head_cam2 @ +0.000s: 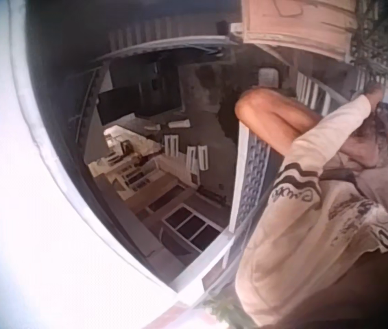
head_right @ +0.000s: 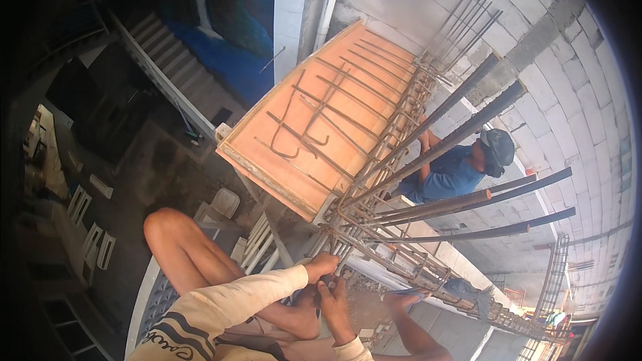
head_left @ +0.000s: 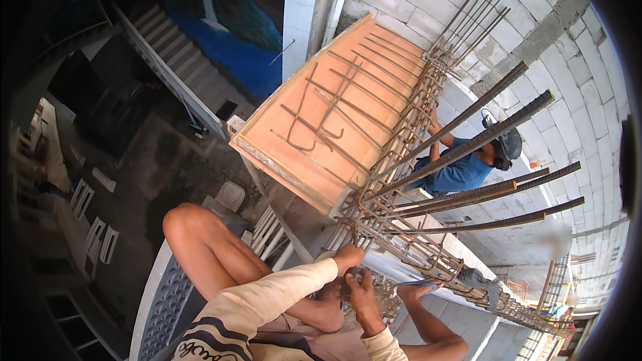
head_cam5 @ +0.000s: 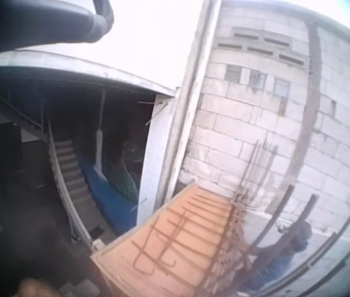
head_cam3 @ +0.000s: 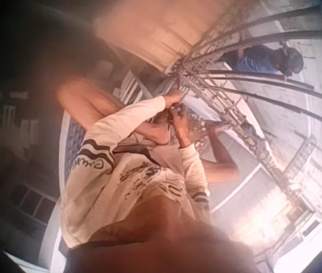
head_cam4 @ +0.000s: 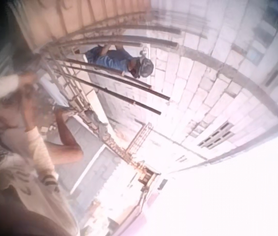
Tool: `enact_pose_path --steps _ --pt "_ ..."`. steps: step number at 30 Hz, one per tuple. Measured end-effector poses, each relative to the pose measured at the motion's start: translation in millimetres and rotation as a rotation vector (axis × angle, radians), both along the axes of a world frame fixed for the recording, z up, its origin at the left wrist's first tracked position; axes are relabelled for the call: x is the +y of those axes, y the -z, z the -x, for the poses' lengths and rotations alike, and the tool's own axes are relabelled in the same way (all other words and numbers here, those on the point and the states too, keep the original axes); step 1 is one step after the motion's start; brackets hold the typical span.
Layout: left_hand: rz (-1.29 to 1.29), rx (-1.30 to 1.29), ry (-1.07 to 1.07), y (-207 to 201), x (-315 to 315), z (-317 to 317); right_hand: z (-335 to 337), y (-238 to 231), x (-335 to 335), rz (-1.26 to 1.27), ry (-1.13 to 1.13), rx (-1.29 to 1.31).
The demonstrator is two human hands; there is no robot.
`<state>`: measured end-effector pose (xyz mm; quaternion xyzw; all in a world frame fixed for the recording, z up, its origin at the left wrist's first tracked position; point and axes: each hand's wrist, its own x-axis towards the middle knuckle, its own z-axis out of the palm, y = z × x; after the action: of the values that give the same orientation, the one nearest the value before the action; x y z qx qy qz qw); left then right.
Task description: The person is assembling a rebar structure on a construction site. They are using pliers to tie rebar rods together, forming a grid-like framework. Another worker is visible in the background, also working on the rebar assembly.
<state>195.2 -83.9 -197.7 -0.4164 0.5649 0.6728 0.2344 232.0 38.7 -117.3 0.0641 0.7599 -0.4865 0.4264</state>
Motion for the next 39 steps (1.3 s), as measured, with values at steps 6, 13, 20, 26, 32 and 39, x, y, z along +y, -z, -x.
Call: enact_pose_path --steps 6,13,20,26,32,39 --pt "-0.463 0.047 -0.048 -12 -28 -18 5 -24 -3 0.355 0.222 -0.276" --pt "-1.099 0.212 -0.474 1 -17 -22 -16 1 0 0.857 0.667 -0.676" --pt "-0.728 -0.101 -0.381 10 -24 -14 -15 11 10 0.638 0.322 -0.612" --pt "0.094 0.078 0.277 -10 -44 -6 -10 0 -33 0.486 0.292 -0.564" --pt "0.493 0.261 0.974 -31 -72 1 -22 12 -81 0.419 0.308 -0.538" --pt "-0.504 -0.030 0.310 -28 -92 -7 -38 36 -56 0.858 0.586 -0.729"
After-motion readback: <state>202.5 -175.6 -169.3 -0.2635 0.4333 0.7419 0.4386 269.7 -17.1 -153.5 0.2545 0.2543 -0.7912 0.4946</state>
